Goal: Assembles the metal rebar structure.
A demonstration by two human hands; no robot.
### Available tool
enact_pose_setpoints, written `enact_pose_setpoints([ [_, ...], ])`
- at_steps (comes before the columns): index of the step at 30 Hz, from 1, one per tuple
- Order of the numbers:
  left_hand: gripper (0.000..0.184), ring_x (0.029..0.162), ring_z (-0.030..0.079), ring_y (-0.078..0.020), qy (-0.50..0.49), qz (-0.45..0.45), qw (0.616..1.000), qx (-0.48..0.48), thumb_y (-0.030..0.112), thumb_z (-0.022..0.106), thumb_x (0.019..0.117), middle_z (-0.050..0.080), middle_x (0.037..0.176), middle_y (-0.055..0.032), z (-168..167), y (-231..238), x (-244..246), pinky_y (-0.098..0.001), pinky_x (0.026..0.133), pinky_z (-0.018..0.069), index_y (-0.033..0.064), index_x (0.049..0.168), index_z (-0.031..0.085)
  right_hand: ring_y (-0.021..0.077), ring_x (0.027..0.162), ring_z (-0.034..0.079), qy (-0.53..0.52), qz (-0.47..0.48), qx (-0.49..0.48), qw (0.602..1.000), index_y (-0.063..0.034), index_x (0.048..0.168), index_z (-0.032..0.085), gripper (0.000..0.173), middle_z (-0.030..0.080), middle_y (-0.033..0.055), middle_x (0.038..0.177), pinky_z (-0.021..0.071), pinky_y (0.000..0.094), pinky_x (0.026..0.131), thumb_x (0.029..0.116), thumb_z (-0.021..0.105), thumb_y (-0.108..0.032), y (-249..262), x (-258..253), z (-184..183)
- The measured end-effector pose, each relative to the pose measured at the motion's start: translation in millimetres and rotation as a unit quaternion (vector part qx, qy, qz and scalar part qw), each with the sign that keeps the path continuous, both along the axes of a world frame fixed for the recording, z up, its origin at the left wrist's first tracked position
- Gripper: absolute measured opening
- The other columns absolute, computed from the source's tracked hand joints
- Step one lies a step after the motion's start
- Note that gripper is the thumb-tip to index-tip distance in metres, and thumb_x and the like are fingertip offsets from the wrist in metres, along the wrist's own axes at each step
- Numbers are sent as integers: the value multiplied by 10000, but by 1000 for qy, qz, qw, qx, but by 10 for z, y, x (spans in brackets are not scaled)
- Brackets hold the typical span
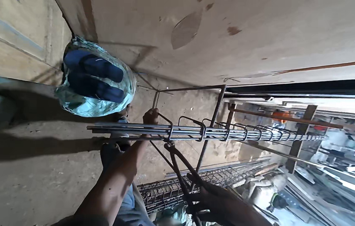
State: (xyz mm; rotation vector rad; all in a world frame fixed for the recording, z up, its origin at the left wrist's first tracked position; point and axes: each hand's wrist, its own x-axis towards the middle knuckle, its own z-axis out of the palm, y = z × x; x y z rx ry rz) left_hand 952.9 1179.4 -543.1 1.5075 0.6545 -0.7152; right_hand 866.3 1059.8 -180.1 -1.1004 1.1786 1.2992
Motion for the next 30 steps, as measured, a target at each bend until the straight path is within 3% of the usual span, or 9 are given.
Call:
enact_pose_setpoints([
  [8,411,848,631,-334,6,13,1000,1,303,462,1087,669,887,-202,72,21,24,-558,805,481,-31,1046,697,309,1041,728,37,37,-11,999,-187,1567,393,484,705,181,1195,615,467,903,1100,456,-298,30,103,-12],
  [11,404,811,615,-321,7,30,999,8,308,478,1080,656,852,-187,102,-6,28,-545,772,472,-26,1016,696,161,755,696,15,96,-45,994,-112,1385,531,366,689,75,921,607,307,684,1086,480,-318,28,127,-28],
  [13,407,843,623,-329,5,28,1000,1,305,469,1083,665,876,-196,108,6,16,-559,794,473,-25,1026,700,118,620,637,-8,211,-66,975,-95,1304,572,348,648,30,791,566,273,581,1003,637,-256,36,149,-64],
  [16,418,795,615,-322,-4,19,1000,4,312,459,1085,647,828,-184,91,23,13,-551,753,474,-24,993,689,213,658,640,-9,500,-163,850,-213,1386,505,787,649,48,793,553,429,621,724,905,-359,135,248,-40],
  [18,426,774,611,-321,-11,10,1000,8,318,447,1087,633,807,-179,71,17,-18,-548,732,476,-20,974,681,328,745,692,-30,646,-224,729,-234,1502,412,819,701,105,883,546,559,664,795,808,-346,287,287,60],
  [21,433,815,624,-331,-4,0,1000,10,312,444,1091,657,848,-193,38,-10,-6,-559,773,476,-30,1003,694,316,710,683,-254,817,-316,410,-157,1460,572,675,691,159,978,535,452,605,812,753,-204,343,43,123],
  [23,440,783,619,-309,-25,-1,1000,14,309,431,1085,653,823,-177,-22,-36,-49,-540,757,481,-32,997,694,335,764,652,-296,851,-343,267,-99,1506,512,711,646,215,1031,495,426,642,841,755,-171,291,-59,83],
  [25,448,779,621,-311,-31,-14,999,9,307,421,1092,653,822,-180,-17,-20,-43,-541,758,484,-40,998,688,336,723,661,-312,855,-354,215,-94,1530,484,618,653,208,1013,495,407,557,936,649,-148,191,-65,22],
  [30,439,794,615,-313,-35,-24,999,17,299,422,1093,646,819,-174,7,40,-25,-539,758,471,-30,969,685,455,724,681,-354,864,-259,246,-75,1436,576,520,680,249,960,525,522,497,920,633,-50,0,604,43],
])
